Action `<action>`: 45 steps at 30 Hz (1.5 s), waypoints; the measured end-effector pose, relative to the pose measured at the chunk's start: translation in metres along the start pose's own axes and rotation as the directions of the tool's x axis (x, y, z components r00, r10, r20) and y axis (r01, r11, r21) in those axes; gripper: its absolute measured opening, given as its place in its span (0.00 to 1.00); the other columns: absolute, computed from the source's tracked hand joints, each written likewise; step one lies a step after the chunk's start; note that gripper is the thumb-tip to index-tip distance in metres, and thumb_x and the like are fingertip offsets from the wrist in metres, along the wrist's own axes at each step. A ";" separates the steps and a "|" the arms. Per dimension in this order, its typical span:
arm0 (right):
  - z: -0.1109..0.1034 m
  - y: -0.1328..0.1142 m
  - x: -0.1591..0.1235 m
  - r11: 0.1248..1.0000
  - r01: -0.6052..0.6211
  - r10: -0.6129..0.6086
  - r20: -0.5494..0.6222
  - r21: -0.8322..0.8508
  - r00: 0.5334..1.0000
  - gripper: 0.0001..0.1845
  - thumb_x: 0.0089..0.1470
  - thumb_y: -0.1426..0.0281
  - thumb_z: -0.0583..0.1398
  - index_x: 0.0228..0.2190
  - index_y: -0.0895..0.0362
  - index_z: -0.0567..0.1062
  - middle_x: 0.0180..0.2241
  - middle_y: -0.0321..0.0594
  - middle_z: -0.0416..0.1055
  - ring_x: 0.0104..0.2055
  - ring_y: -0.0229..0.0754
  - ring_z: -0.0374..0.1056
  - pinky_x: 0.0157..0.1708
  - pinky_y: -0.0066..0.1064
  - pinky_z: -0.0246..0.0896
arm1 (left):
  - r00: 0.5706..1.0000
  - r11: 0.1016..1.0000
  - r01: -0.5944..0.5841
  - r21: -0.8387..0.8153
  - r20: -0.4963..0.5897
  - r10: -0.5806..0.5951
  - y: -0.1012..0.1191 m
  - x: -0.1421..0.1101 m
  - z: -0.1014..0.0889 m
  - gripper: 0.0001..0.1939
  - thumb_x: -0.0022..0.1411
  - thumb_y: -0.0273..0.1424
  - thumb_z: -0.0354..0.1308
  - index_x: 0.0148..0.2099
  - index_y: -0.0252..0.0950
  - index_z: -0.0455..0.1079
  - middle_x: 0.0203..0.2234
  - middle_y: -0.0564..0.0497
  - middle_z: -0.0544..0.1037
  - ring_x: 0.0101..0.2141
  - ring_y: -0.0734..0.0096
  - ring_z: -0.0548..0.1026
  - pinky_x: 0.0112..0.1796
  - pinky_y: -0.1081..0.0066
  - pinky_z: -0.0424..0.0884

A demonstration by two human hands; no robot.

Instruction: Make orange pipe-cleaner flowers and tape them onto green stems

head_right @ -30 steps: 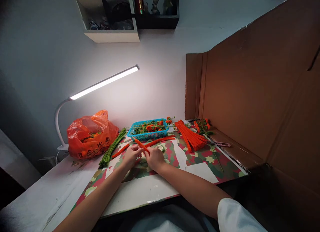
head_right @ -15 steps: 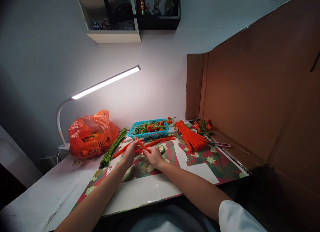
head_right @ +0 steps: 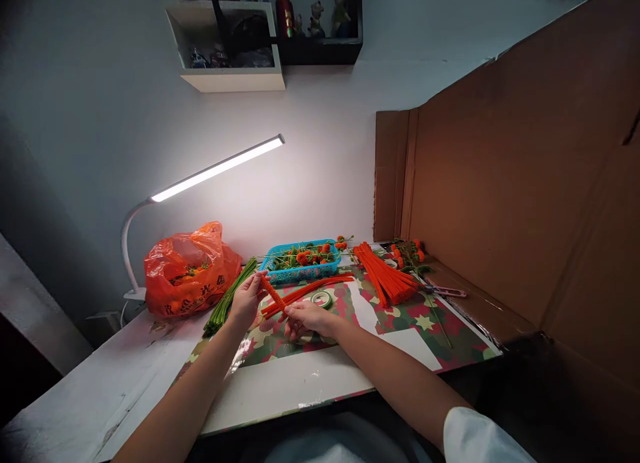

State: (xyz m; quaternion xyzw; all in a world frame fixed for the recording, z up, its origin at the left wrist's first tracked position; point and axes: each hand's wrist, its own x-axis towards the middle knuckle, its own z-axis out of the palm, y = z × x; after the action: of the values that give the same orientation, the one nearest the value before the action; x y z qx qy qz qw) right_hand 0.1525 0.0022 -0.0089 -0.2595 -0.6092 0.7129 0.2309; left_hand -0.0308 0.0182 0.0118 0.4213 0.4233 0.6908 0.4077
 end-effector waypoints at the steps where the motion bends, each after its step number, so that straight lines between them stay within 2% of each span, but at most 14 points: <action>1: 0.000 0.002 0.000 1.000 0.011 -0.011 0.010 -0.001 1.000 0.20 0.53 0.54 0.58 0.30 0.61 0.70 0.20 0.35 0.70 0.20 0.32 0.65 0.24 0.24 0.60 | 1.000 1.000 -0.005 0.004 0.009 0.004 0.000 -0.001 0.000 0.31 0.36 0.52 0.66 0.38 0.33 0.74 0.27 0.50 0.77 0.26 0.74 0.71 0.25 0.77 0.65; 5: 0.003 0.009 0.003 0.999 0.040 -0.040 0.008 0.012 0.999 0.23 0.48 0.52 0.61 0.27 0.61 0.69 0.20 0.35 0.70 0.20 0.33 0.66 0.24 0.25 0.61 | 0.993 0.999 0.005 0.043 0.116 -0.010 -0.003 -0.002 0.001 0.29 0.38 0.52 0.66 0.35 0.32 0.75 0.25 0.49 0.76 0.26 0.72 0.72 0.26 0.75 0.66; 10: 0.003 0.013 0.005 0.995 0.052 -0.049 -0.038 0.088 0.998 0.22 0.47 0.53 0.63 0.27 0.61 0.69 0.22 0.38 0.73 0.23 0.34 0.69 0.28 0.26 0.63 | 0.960 0.989 0.039 0.145 0.269 -0.078 -0.013 -0.007 0.005 0.27 0.42 0.52 0.64 0.33 0.32 0.74 0.25 0.48 0.76 0.28 0.68 0.73 0.28 0.73 0.68; 16: 0.003 0.013 0.005 0.969 0.068 -0.045 -0.101 0.238 0.994 0.18 0.49 0.57 0.63 0.28 0.61 0.70 0.24 0.39 0.74 0.26 0.36 0.71 0.33 0.29 0.64 | 0.892 0.971 0.138 0.193 0.402 -0.207 -0.023 -0.020 0.016 0.27 0.43 0.53 0.62 0.32 0.31 0.74 0.22 0.50 0.75 0.20 0.76 0.68 0.23 0.76 0.63; 22: 0.002 0.016 0.008 0.933 0.110 -0.054 -0.168 0.344 0.984 0.14 0.53 0.61 0.61 0.28 0.61 0.70 0.23 0.36 0.72 0.24 0.33 0.69 0.29 0.25 0.62 | 0.853 0.965 0.184 0.189 0.457 -0.252 -0.027 -0.025 0.020 0.27 0.46 0.53 0.61 0.34 0.32 0.73 0.21 0.52 0.73 0.17 0.80 0.64 0.21 0.76 0.61; 28: 0.003 0.015 0.008 0.916 0.136 -0.068 -0.188 0.377 0.980 0.14 0.56 0.62 0.58 0.25 0.60 0.70 0.15 0.29 0.63 0.14 0.28 0.57 0.18 0.20 0.53 | 0.857 0.976 0.142 0.168 0.472 -0.206 -0.026 -0.025 0.020 0.26 0.46 0.52 0.61 0.32 0.31 0.74 0.22 0.51 0.74 0.20 0.79 0.64 0.24 0.76 0.62; 31: 0.002 0.012 0.006 0.923 0.135 -0.074 -0.178 0.360 0.981 0.15 0.56 0.61 0.58 0.26 0.60 0.70 0.14 0.28 0.62 0.13 0.28 0.54 0.18 0.20 0.50 | 0.882 0.980 0.096 0.172 0.442 -0.164 -0.025 -0.027 0.023 0.27 0.46 0.53 0.60 0.31 0.31 0.74 0.22 0.50 0.74 0.19 0.78 0.64 0.23 0.75 0.61; 35: 0.000 0.005 0.002 0.917 0.097 -0.050 -0.129 0.387 0.990 0.14 0.58 0.62 0.55 0.27 0.60 0.70 0.15 0.28 0.62 0.15 0.29 0.55 0.20 0.22 0.51 | 0.920 0.986 0.063 0.154 0.375 -0.117 -0.022 -0.027 0.027 0.27 0.44 0.54 0.61 0.31 0.32 0.73 0.21 0.51 0.74 0.20 0.76 0.66 0.24 0.74 0.63; 40: 0.003 -0.004 -0.006 0.910 -0.011 0.006 0.014 0.415 1.000 0.15 0.61 0.65 0.50 0.33 0.60 0.72 0.20 0.32 0.65 0.18 0.31 0.58 0.28 0.26 0.59 | 0.955 0.988 0.135 0.071 0.258 -0.149 -0.012 -0.025 0.024 0.27 0.40 0.52 0.64 0.31 0.32 0.72 0.21 0.53 0.72 0.21 0.76 0.68 0.23 0.75 0.65; 43: 0.007 -0.008 -0.011 0.893 -0.034 -0.011 0.098 0.448 0.995 0.18 0.62 0.65 0.46 0.35 0.60 0.73 0.23 0.38 0.68 0.23 0.35 0.64 0.32 0.30 0.61 | 0.952 0.981 0.191 0.031 0.238 -0.193 -0.006 -0.025 0.022 0.26 0.40 0.51 0.65 0.31 0.32 0.72 0.22 0.53 0.72 0.22 0.75 0.70 0.23 0.75 0.66; 45: 0.009 -0.010 -0.013 0.890 -0.005 -0.045 0.097 0.456 0.994 0.19 0.62 0.66 0.46 0.34 0.61 0.73 0.25 0.41 0.70 0.27 0.38 0.67 0.34 0.31 0.61 | 0.943 0.977 0.211 0.020 0.258 -0.209 -0.005 -0.025 0.021 0.25 0.40 0.51 0.65 0.31 0.32 0.71 0.22 0.53 0.72 0.21 0.76 0.70 0.23 0.75 0.66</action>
State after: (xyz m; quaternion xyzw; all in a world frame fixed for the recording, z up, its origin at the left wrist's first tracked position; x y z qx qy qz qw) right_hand 0.1568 -0.0115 0.0033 -0.1540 -0.4389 0.8461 0.2604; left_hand -0.0022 0.0015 0.0076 0.4585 0.4060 0.5844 0.5323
